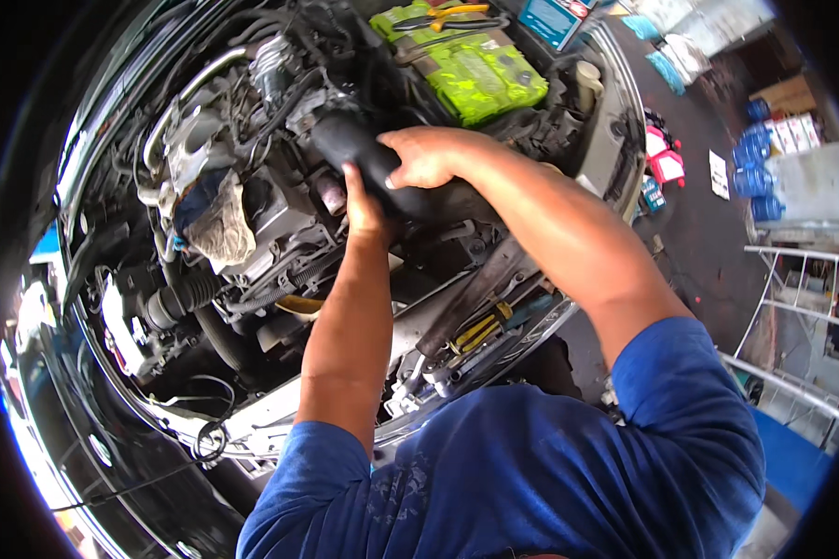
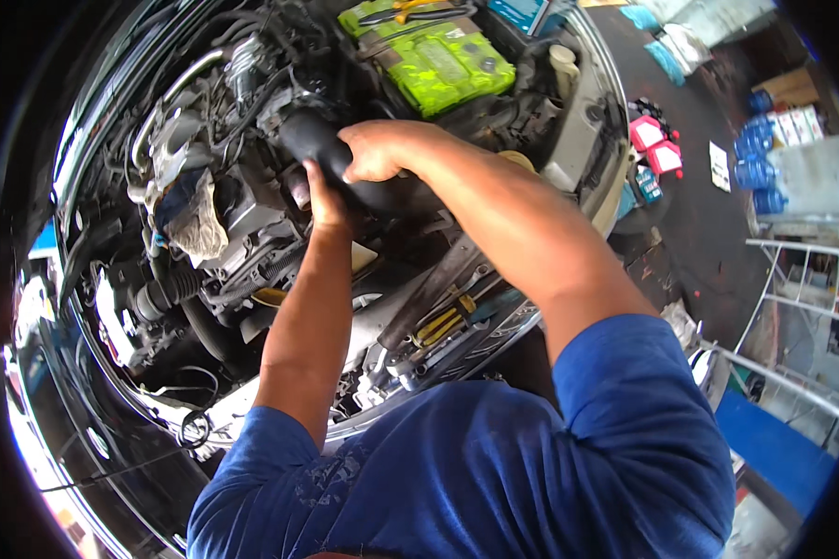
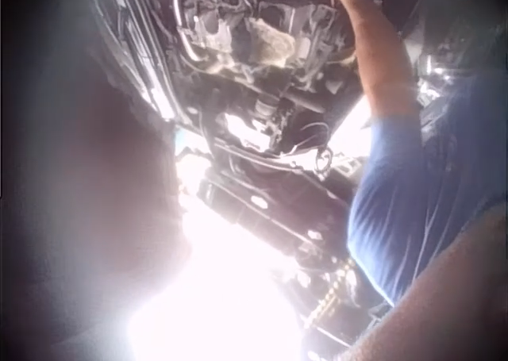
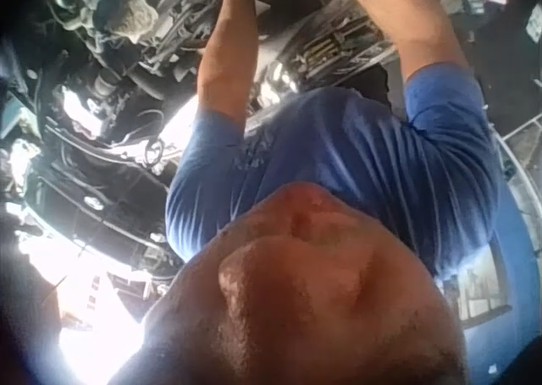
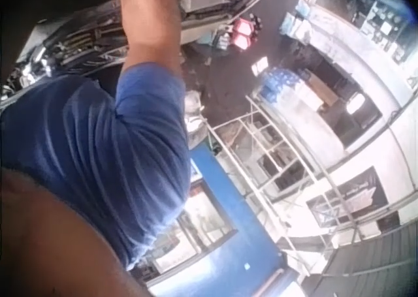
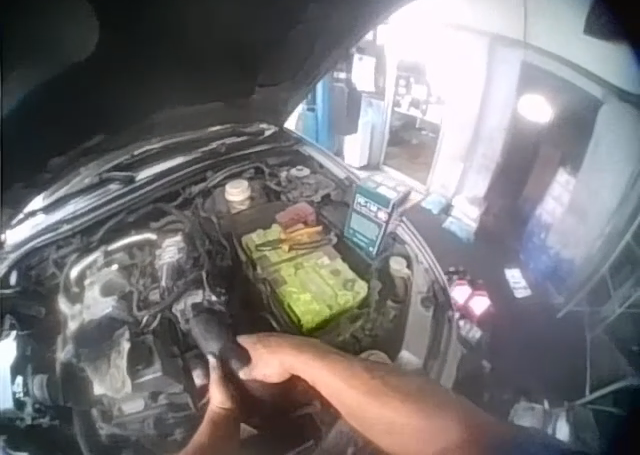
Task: Replacing or repairing intake and air filter components in a car engine bay.
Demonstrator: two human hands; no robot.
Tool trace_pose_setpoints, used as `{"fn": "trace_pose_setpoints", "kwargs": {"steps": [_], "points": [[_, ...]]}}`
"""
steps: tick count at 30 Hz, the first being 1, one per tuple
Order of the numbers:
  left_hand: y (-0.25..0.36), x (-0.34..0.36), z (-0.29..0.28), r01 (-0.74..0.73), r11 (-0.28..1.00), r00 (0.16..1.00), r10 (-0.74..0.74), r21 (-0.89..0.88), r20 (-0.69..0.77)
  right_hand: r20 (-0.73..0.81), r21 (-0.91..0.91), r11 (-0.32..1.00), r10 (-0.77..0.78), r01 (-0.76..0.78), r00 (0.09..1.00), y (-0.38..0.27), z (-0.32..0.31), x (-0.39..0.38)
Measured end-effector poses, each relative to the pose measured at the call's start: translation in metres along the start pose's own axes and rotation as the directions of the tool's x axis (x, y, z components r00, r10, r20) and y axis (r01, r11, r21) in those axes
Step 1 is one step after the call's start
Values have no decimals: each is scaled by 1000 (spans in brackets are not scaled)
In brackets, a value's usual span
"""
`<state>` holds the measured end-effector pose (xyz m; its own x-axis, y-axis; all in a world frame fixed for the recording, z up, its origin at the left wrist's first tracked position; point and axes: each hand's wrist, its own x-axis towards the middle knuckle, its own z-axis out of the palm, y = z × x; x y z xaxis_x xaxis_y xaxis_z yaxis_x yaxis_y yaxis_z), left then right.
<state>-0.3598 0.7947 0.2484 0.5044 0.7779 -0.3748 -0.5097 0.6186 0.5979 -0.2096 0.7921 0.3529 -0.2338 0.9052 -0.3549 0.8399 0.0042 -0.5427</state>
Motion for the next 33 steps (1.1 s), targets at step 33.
{"fn": "trace_pose_setpoints", "kwargs": {"steps": [33], "points": [[-43,-1,-8,96,541,582,650,835,-488,-739,-57,952,161,-299,654,188,12,-176]]}}
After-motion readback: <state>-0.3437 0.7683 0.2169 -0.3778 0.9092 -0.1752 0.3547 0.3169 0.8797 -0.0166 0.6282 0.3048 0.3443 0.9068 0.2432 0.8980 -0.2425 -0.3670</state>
